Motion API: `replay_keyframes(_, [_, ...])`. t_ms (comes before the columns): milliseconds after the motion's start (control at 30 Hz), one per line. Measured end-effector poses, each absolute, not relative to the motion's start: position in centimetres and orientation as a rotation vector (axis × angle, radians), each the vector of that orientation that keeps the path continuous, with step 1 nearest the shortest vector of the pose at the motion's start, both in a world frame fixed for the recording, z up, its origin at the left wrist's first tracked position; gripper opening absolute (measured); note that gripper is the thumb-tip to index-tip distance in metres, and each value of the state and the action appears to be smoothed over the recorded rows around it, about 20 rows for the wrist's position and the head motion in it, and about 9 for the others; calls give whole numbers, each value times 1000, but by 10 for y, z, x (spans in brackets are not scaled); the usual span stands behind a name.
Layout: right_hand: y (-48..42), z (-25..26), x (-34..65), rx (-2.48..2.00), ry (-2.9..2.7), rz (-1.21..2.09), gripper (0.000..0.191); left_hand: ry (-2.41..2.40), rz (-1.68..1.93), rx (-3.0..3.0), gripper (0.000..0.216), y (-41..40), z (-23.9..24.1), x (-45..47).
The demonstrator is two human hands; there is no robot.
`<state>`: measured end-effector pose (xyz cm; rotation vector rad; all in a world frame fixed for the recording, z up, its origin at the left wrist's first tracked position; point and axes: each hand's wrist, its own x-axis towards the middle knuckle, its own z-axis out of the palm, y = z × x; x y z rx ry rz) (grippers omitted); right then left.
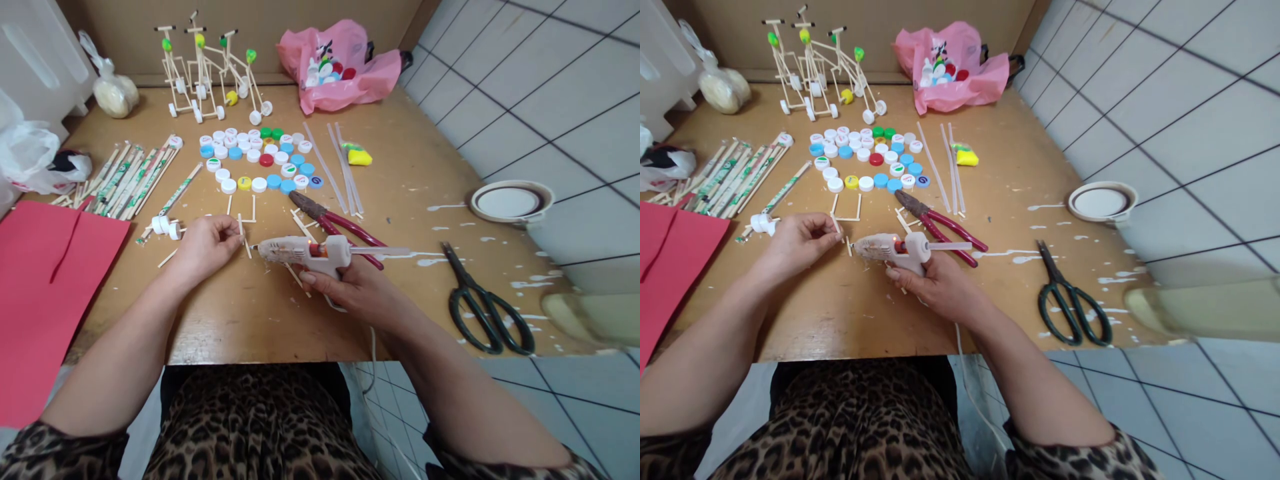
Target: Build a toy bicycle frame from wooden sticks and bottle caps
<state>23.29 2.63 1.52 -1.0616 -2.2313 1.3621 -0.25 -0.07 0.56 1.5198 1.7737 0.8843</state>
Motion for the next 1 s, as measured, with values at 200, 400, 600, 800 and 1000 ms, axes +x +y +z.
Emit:
replay_keyframes(200, [28,12,234,-1071,-2239,1360,22,1741,909,1540,11,-1,5,-2])
replay_keyframes(400, [28,13,233,-1061,-2256,1345,21,1755,897,1536,11,-1,4,-3])
replay_keyframes(600, [27,13,233,-1058,-2251,1325,20,1710,922,1491,11,-1,2,-2])
replay_keyframes(800, [27,13,234,-1044,-2238,1323,21,1687,942,1454,11,-1,3,0])
replay_keyframes(1000, [27,12,235,-1061,-2208,1336,25,1684,936,1446,10,0,3,0])
